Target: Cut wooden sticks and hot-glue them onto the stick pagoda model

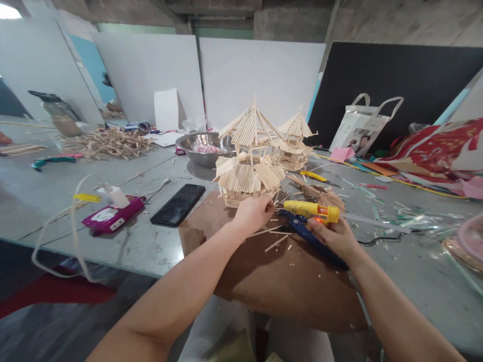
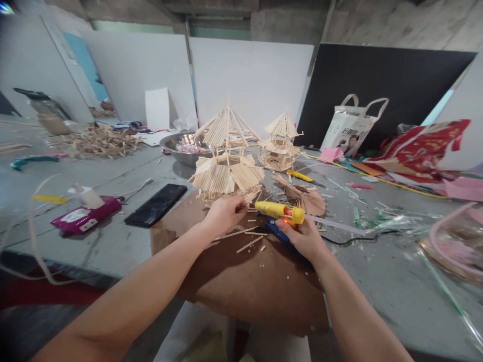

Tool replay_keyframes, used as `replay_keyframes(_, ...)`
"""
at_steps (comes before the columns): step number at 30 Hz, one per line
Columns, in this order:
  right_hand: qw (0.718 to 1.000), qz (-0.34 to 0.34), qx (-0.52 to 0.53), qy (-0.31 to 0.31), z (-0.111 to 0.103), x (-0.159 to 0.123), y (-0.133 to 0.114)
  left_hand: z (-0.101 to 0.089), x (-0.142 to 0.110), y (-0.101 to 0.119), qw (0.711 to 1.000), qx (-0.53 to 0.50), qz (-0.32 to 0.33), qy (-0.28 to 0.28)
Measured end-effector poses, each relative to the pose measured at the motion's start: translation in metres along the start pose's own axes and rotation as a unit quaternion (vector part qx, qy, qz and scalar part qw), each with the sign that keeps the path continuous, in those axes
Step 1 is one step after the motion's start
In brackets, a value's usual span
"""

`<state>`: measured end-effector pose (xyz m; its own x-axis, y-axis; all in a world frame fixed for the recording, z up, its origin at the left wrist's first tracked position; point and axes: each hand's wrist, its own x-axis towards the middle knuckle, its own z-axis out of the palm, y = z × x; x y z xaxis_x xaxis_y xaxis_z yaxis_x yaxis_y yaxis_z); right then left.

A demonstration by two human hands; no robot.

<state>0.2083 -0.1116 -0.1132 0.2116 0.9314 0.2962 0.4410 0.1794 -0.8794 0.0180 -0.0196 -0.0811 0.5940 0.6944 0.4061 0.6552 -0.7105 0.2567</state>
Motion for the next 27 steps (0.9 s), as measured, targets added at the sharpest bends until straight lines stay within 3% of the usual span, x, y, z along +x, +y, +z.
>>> replay_keyframes(6,1.000,-0.005,0.005,0.014,-0.003,0.002,-0.001,0.003,0.001,-0.002,0.999,-0.042,-0.002,0.014)
replay_keyframes(10,0.998,-0.011,0.037,0.047,-0.005,0.003,-0.004,-0.004,0.001,0.000,0.984,-0.168,-0.047,0.027)
replay_keyframes(12,0.997,-0.014,0.052,0.049,-0.006,0.003,-0.005,-0.012,0.001,0.001,0.957,-0.269,-0.103,0.023)
replay_keyframes(16,0.996,-0.017,0.082,0.029,-0.006,0.003,-0.007,-0.035,0.007,-0.001,0.861,-0.467,-0.197,0.045)
replay_keyframes(20,0.994,-0.013,0.102,0.028,-0.004,0.003,-0.009,-0.053,0.020,-0.010,0.796,-0.574,-0.184,0.060)
replay_keyframes(27,0.993,-0.008,0.114,0.034,-0.003,0.003,-0.001,-0.073,0.043,-0.015,0.735,-0.651,-0.182,0.058)
